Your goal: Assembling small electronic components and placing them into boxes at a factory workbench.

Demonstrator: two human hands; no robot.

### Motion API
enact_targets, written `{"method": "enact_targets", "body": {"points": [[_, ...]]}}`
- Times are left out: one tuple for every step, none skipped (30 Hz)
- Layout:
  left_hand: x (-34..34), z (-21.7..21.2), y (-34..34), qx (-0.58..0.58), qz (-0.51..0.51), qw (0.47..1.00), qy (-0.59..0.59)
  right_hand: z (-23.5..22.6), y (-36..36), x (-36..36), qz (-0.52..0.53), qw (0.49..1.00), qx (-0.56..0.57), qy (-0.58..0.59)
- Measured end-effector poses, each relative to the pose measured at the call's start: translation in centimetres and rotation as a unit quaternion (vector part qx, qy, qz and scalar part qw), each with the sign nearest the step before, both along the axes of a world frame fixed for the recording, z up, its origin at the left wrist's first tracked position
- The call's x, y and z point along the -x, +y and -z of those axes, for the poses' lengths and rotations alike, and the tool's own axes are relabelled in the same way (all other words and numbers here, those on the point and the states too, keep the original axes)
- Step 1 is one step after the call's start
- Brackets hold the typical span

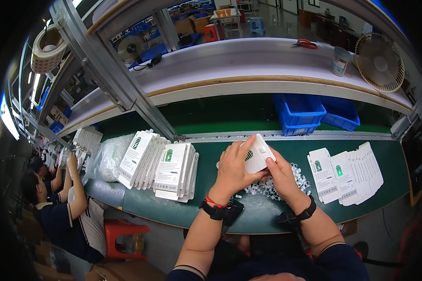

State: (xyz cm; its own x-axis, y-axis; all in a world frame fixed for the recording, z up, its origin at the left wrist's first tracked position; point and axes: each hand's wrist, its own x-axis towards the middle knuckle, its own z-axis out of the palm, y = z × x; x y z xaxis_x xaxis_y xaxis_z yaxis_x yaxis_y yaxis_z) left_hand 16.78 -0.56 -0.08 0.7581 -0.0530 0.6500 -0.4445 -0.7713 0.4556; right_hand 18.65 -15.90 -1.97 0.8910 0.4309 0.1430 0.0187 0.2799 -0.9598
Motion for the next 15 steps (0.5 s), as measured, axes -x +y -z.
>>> {"method": "enact_targets", "body": {"points": [[0.01,-0.04,0.0,-0.005,0.003,1.0,0.001,-0.14,0.02,0.09,0.02,1.0,-0.001,-0.011],[0.02,-0.07,0.0,-0.01,0.005,1.0,0.002,-0.26,-0.04,0.14,0.02,1.0,-0.001,-0.011],[0.03,-0.08,0.01,-0.01,0.006,1.0,0.002,-0.38,-0.09,0.19,0.034,0.998,0.025,-0.055],[0.06,-0.11,0.01,-0.012,0.008,1.0,0.008,-0.43,-0.13,0.23,0.047,0.993,0.05,-0.099],[0.11,-0.15,0.01,-0.014,0.009,1.0,0.014,-0.37,-0.09,0.23,0.047,0.993,0.05,-0.099],[0.19,-0.24,0.04,-0.014,0.009,1.0,0.014,-0.27,-0.01,0.24,0.079,0.978,0.085,-0.173],[0.28,-0.36,0.05,-0.022,0.006,0.999,0.035,-0.21,0.0,0.25,0.111,0.955,0.121,-0.246],[0.34,-0.43,0.04,-0.031,0.003,0.998,0.057,-0.25,-0.1,0.27,0.111,0.955,0.122,-0.246],[0.37,-0.45,0.0,-0.03,0.003,0.998,0.057,-0.33,-0.25,0.3,0.099,0.956,0.131,-0.243],[0.37,-0.49,-0.03,-0.027,-0.002,0.998,0.054,-0.4,-0.34,0.3,0.086,0.957,0.14,-0.241],[0.37,-0.51,-0.05,-0.024,-0.008,0.998,0.051,-0.44,-0.37,0.28,0.086,0.956,0.14,-0.241],[0.34,-0.46,-0.05,-0.024,-0.008,0.998,0.05,-0.48,-0.39,0.24,0.088,0.94,0.151,-0.293],[0.33,-0.39,0.03,-0.033,-0.007,0.998,0.055,-0.52,-0.36,0.19,0.088,0.921,0.161,-0.345],[0.34,-0.36,0.09,-0.041,-0.005,0.997,0.059,-0.47,-0.34,0.07,0.088,0.921,0.161,-0.345],[0.41,-0.46,0.1,-0.041,-0.006,0.997,0.059,-0.3,-0.31,-0.11,0.099,0.923,0.152,-0.34]]}}
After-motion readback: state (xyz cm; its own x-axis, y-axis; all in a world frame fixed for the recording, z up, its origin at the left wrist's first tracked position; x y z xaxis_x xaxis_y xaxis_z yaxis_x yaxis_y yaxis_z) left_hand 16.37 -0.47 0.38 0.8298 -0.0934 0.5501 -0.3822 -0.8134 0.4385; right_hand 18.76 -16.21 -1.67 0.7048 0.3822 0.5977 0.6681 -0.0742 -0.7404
